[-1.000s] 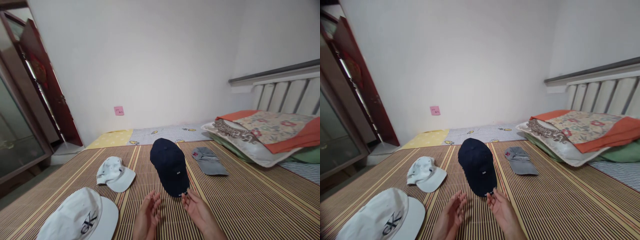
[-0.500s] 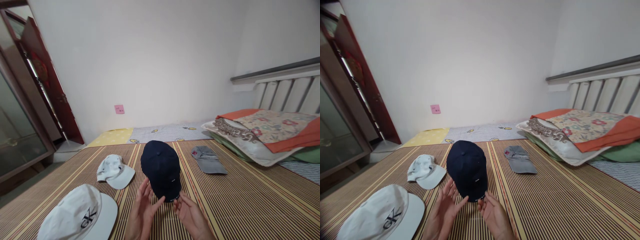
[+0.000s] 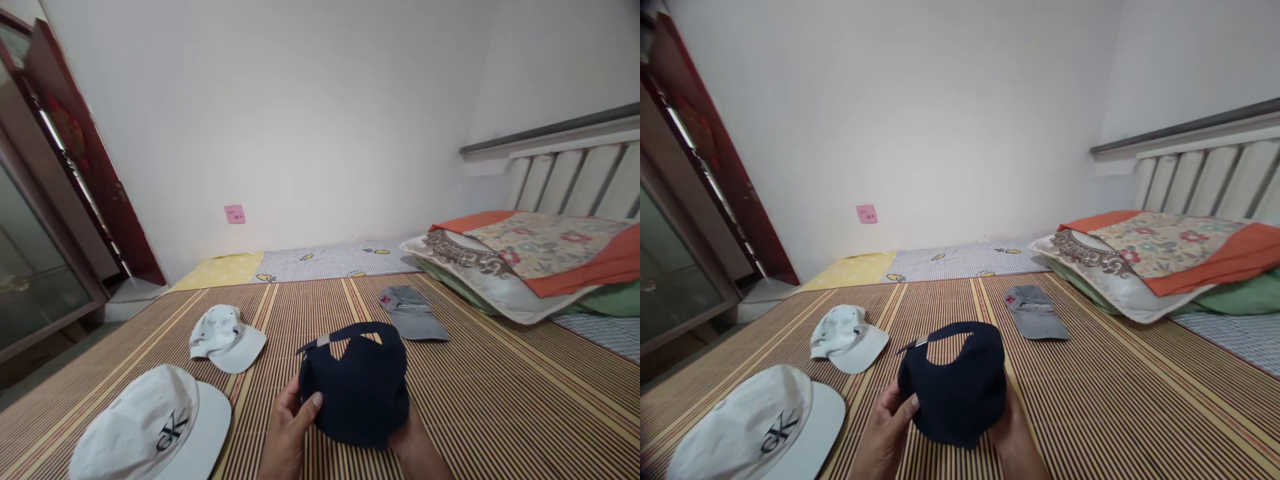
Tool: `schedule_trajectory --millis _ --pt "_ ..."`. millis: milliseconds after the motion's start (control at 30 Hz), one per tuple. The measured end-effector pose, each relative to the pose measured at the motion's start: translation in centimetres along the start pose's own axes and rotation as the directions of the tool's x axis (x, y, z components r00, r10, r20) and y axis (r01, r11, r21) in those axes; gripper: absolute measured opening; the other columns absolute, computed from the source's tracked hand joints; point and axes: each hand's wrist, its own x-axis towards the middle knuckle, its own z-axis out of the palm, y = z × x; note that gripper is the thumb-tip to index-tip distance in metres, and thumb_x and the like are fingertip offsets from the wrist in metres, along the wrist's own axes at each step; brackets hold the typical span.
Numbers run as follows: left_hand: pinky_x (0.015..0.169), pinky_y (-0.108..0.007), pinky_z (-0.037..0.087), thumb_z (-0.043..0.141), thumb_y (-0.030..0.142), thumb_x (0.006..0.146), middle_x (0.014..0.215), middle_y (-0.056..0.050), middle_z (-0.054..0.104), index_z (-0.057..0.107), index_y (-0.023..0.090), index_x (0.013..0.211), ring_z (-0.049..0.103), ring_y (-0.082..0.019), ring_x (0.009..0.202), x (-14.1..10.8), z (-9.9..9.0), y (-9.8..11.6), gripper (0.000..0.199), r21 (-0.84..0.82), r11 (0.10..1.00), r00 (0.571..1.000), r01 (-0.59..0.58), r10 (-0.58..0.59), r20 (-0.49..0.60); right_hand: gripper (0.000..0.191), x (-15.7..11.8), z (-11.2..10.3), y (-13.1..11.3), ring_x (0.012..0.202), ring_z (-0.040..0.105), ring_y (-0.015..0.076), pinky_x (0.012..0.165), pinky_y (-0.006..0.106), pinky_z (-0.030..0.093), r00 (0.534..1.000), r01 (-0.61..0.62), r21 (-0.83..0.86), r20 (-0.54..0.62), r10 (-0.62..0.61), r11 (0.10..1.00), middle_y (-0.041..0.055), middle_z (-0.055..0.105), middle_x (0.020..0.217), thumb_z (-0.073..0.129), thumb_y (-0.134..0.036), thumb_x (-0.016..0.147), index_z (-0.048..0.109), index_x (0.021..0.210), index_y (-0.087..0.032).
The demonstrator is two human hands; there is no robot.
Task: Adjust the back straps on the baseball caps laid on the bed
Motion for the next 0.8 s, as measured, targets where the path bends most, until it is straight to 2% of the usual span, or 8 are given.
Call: schedule_trajectory --millis 100,200,300,433,533,633,700,800 --pt "0.113 -0.048 0.049 0.095 0.032 0.061 0.115 -0.014 0.080 0.082 0.017 0.105 0.065 -0.040 0.126 0.1 -0.4 -0.2 0.049 0.050 0.997 0.998 -0.050 0.053 -0.045 0.043 -0.1 1.2 -3.0 0.114 0.073 0.0297 0.094 0.040 0.060 0.998 -0.047 -0.012 0.029 0.047 0.999 0.0075 0.083 0.107 0.080 -0.058 0.078 0.080 0.103 -0.024" --pt "0.108 -0.048 0.052 0.093 0.027 0.060 0.104 -0.013 0.081 0.082 0.017 0.096 0.068 -0.040 0.120 0.3 -0.7 -0.6 0.038 0.112 0.990 0.992 -0.085 0.095 -0.079 0.059 -1.2 2.3 -5.7 0.128 0.066 0.0301 0.101 0.039 0.056 0.993 0.086 -0.081 0.090 -0.079 0.993 0.0107 0.076 0.132 0.076 -0.066 0.080 0.077 0.119 -0.022" --pt "0.106 -0.045 0.053 0.089 0.025 0.064 0.102 -0.012 0.081 0.082 0.017 0.092 0.069 -0.038 0.116 0.4 -0.8 -0.9 0.030 0.177 0.977 0.992 -0.120 0.125 -0.018 0.063 -3.4 3.6 -7.6 0.138 0.059 0.0299 0.111 0.040 0.048 0.963 0.256 -0.189 0.129 -0.235 0.948 0.0120 0.072 0.138 0.077 -0.067 0.079 0.077 0.123 -0.023" --pt "0.105 -0.044 0.053 0.087 0.028 0.065 0.103 -0.010 0.081 0.081 0.019 0.096 0.068 -0.037 0.116 0.5 -0.7 -1.4 0.032 0.186 0.979 0.996 -0.084 0.083 0.016 0.057 -6.1 5.2 -8.9 0.126 0.065 0.0312 0.110 0.039 0.045 0.899 0.433 -0.483 0.290 -0.328 0.761 0.0115 0.077 0.127 0.072 -0.068 0.084 0.079 0.119 -0.023" --pt "0.103 -0.042 0.053 0.088 0.029 0.062 0.102 -0.010 0.080 0.080 0.019 0.093 0.067 -0.037 0.116 0.4 -0.6 -1.8 0.034 0.151 0.987 0.998 -0.057 0.060 -0.016 0.040 -7.1 6.1 -9.3 0.102 0.072 0.0281 0.094 0.035 0.051 0.858 0.513 -0.669 0.416 -0.301 0.538 0.0081 0.081 0.105 0.073 -0.057 0.086 0.082 0.107 -0.024" --pt "0.095 -0.036 0.053 0.087 0.029 0.063 0.095 -0.009 0.078 0.078 0.019 0.090 0.067 -0.033 0.107 0.3 -0.8 -1.9 0.030 0.158 0.987 0.998 -0.042 0.047 -0.031 0.027 -7.3 6.5 -9.2 0.077 0.066 0.0214 0.072 0.029 0.048 0.820 0.571 -0.739 0.494 -0.288 0.357 0.0024 0.072 0.076 0.073 -0.047 0.085 0.076 0.077 -0.022" --pt "0.084 -0.031 0.053 0.086 0.031 0.066 0.088 -0.006 0.074 0.076 0.019 0.086 0.066 -0.027 0.094 0.5 -1.2 -1.8 0.025 0.202 0.979 0.998 -0.036 0.026 0.052 0.034 -7.3 6.4 -9.0 0.062 0.056 0.0164 0.060 0.027 0.042 0.824 0.567 -0.752 0.508 -0.251 0.337 -0.0016 0.060 0.062 0.069 -0.047 0.087 0.067 0.066 -0.022" --pt "0.068 -0.023 0.047 0.085 0.035 0.071 0.078 -0.001 0.066 0.069 0.020 0.079 0.058 -0.018 0.076 0.9 -1.9 -1.7 0.023 0.234 0.970 0.985 -0.058 0.017 0.174 0.038 -7.4 6.3 -8.9 0.050 0.048 0.0126 0.053 0.026 0.038 0.859 0.507 -0.756 0.481 -0.175 0.413 -0.0056 0.051 0.057 0.064 -0.053 0.092 0.063 0.071 -0.022"
